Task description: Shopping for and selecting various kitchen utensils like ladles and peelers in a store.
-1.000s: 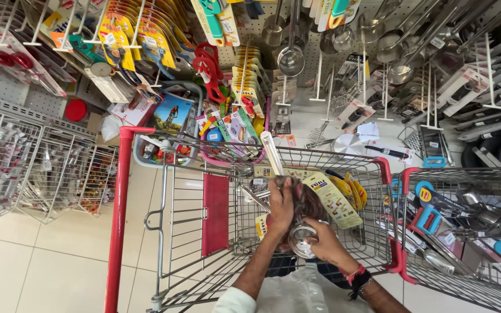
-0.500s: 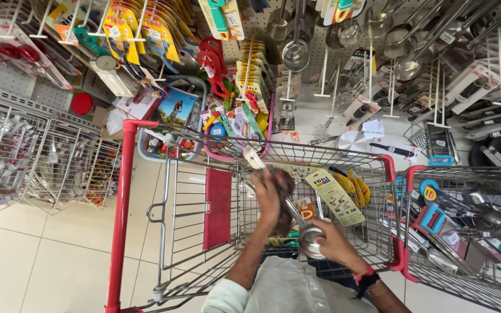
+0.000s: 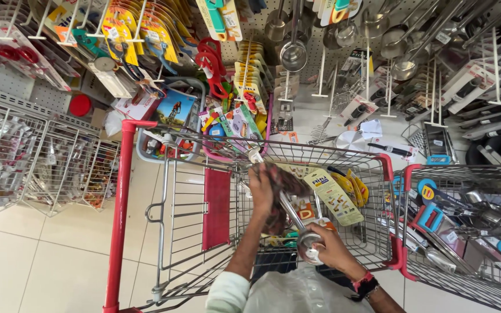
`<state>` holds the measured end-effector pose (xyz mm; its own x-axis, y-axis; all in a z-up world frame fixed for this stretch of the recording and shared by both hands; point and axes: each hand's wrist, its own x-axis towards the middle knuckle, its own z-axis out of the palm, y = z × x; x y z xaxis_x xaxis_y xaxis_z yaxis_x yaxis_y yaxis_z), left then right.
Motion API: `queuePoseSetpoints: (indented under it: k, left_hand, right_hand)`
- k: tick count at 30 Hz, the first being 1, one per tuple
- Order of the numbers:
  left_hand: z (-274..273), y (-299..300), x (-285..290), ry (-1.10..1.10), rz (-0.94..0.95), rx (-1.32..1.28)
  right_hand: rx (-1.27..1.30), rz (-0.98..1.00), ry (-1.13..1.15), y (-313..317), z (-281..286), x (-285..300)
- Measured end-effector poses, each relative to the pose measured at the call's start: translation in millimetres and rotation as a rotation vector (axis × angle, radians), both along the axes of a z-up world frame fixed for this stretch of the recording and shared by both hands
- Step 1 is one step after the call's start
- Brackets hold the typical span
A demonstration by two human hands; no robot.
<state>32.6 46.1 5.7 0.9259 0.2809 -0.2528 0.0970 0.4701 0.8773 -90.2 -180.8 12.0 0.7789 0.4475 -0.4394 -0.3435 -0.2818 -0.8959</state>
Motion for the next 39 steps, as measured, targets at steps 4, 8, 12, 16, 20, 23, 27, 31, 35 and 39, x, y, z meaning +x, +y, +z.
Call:
queuePoseSetpoints:
  k: [4, 8, 12, 16, 20, 23, 27, 31, 35, 39]
  left_hand:
    - [-0.7, 18.8, 15.9, -0.003, 0.165, 0.355]
    - [2.9, 15.2, 9.5, -0.046, 0.262, 0.590]
    - [43.7, -27.8, -21.7, 0.117, 0.050, 0.329]
    - [18.7, -64.6, -60.9, 0.050, -0.080, 0.341]
    - [-15.4, -53.9, -75.0, -0.130, -0.079, 0.760]
    - [8.9, -38.4, -75.4, 0.036, -0.345, 0.914]
    - [57.3, -17.8, -70.6, 0.005, -0.696, 1.262]
    - [7.6, -17.6, -68.4, -0.032, -0.691, 1.163]
    - [12.4, -31.5, -45.4, -0.007, -0.534, 0.179]
    - [7.9, -56.3, -9.6, -0.003, -0.478, 0.193]
  right_hand:
    - [-0.056, 0.003, 0.078, -12.1, -1.5, 4.5]
    - [-0.028, -0.118, 0.078, -12.9, 0.5, 13.7]
    - [-0.032, -0.188, -0.046, 2.4, 4.0, 22.8]
    - [-0.031, -0.259, -0.129, 15.0, -9.1, 26.6]
    - [0.061, -0.308, -0.050, 4.7, -23.1, 25.3]
    - [0.034, -0.344, -0.093, 0.9, -4.0, 34.0]
    - [0.032, -0.387, -0.203, -17.5, -22.6, 48.5]
    - [0.070, -0.405, -0.143, -14.3, -10.4, 51.0]
    - [0.190, -0.420, -0.085, -2.8, -3.5, 51.3]
    - [0.228, -0.422, -0.092, 6.1, -2.5, 64.2]
